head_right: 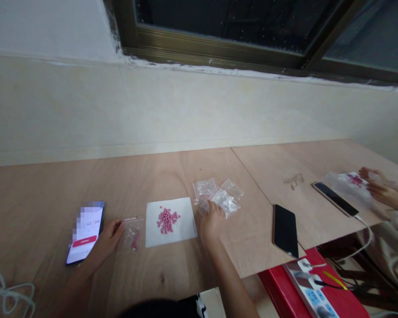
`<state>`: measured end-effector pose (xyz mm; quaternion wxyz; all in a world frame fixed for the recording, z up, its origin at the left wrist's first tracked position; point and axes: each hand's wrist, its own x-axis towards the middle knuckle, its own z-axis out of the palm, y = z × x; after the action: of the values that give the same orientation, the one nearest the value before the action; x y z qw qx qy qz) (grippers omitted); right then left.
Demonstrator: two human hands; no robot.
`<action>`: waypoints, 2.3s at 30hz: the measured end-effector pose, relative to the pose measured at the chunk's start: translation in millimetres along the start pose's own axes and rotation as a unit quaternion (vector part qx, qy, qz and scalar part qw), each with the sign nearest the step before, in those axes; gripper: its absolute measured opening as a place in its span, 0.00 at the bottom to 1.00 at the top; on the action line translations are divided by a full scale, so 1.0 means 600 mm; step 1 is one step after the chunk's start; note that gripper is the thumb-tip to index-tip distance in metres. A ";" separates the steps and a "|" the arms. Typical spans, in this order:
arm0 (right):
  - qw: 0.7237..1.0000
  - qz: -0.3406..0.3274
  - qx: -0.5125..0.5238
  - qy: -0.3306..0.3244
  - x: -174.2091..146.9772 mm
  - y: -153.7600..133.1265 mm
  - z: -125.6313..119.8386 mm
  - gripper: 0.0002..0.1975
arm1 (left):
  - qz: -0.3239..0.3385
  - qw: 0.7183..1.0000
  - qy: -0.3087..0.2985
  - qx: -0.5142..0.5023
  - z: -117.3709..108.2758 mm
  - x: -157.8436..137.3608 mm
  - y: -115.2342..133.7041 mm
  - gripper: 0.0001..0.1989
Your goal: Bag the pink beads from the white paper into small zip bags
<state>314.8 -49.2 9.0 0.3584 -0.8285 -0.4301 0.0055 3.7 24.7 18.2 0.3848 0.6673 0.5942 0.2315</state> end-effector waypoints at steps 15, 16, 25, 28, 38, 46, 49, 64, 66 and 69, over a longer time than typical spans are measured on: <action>0.996 -0.017 0.032 0.079 0.004 -0.018 -0.049 0.14 | 0.059 0.994 0.082 0.031 -0.008 -0.047 0.026 0.16; 0.995 -0.025 0.057 0.078 0.002 -0.026 -0.056 0.14 | 0.064 0.994 0.077 0.033 -0.010 -0.050 0.032 0.15; 0.954 -0.058 0.273 -0.106 -0.045 -0.119 -0.093 0.11 | 0.199 0.980 -0.028 0.009 -0.007 -0.063 0.133 0.13; 0.926 -0.067 0.318 -0.194 -0.055 -0.152 -0.095 0.10 | 0.254 0.965 -0.069 0.001 0.006 -0.060 0.162 0.14; 0.950 -0.076 0.272 -0.133 -0.088 -0.194 -0.090 0.05 | 0.159 0.981 -0.092 -0.061 -0.011 -0.077 0.149 0.07; 0.910 -0.054 0.262 -0.317 -0.144 -0.217 -0.082 0.06 | 0.143 0.984 -0.103 -0.019 -0.003 -0.106 0.157 0.11; 0.897 -0.049 0.275 -0.342 -0.136 -0.211 -0.079 0.07 | 0.140 0.984 -0.106 -0.017 0.002 -0.105 0.154 0.12; 0.834 -0.045 0.312 -0.454 -0.108 -0.199 -0.098 0.07 | 0.044 0.949 -0.256 -0.180 -0.010 -0.107 0.151 0.16; 0.837 -0.038 0.302 -0.454 -0.114 -0.202 -0.100 0.06 | 0.043 0.947 -0.251 -0.193 -0.009 -0.115 0.151 0.16; 0.849 -0.025 0.287 -0.443 -0.122 -0.209 -0.102 0.07 | 0.040 0.949 -0.235 -0.207 -0.005 -0.125 0.147 0.17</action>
<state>199.4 -91.1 107.7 0.3513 -0.5875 -0.5429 0.4864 41.5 -47.2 100.8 0.6341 0.6313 0.3986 0.2011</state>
